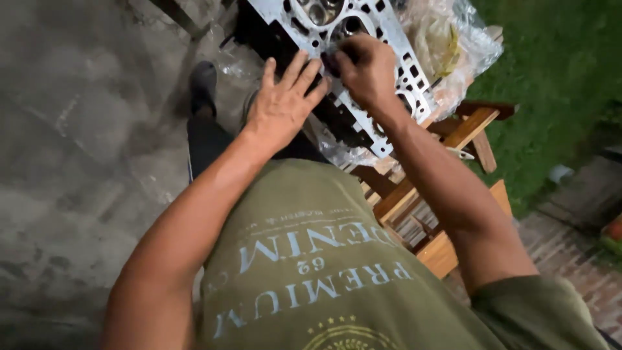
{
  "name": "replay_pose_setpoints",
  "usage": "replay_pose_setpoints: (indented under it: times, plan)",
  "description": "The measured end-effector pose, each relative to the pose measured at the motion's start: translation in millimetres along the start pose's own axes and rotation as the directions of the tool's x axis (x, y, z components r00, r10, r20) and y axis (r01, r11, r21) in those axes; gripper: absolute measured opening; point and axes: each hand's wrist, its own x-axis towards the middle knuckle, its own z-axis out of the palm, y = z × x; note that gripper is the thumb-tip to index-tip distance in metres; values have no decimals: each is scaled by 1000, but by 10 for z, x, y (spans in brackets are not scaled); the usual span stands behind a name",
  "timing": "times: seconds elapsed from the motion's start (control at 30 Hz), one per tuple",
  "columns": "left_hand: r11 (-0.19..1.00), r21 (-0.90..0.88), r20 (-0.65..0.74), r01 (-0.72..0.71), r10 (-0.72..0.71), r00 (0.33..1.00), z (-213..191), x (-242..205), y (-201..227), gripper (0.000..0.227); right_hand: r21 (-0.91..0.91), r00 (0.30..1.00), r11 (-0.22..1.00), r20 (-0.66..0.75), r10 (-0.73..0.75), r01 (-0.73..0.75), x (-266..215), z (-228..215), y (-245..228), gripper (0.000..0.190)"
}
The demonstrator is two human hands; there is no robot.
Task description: Cleaning the combustion chambers of an engine cylinder head using a hand scraper and fingers
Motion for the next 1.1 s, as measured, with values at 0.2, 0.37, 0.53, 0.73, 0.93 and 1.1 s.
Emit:
replay_pose_setpoints:
  times: [0.2,0.37,0.53,0.73,0.93,1.1]
  plan:
    - [998,-56,115,-2,8,993,-114,41,-24,63,-62,997,995,6,-82,82,-33,-196,3,13]
    - [999,-50,161,-2,10,987,-163,73,-47,61,-189,979,963,96,-178,193,-12,-65,-50,10]
    - [1000,-4,141,-30,30,990,-206,63,-72,69,-129,991,991,130,-22,39,128,-160,-71,7]
    - [998,-51,283,-33,46,958,-258,112,-82,84,4,965,987,211,158,-163,239,-239,-239,7]
    - [994,-108,162,-29,46,986,-189,67,-105,78,-155,980,982,181,-83,112,261,-139,-5,5]
    - [995,-95,199,-27,45,979,-248,94,-77,77,-74,967,983,209,-147,166,118,-249,-126,9]
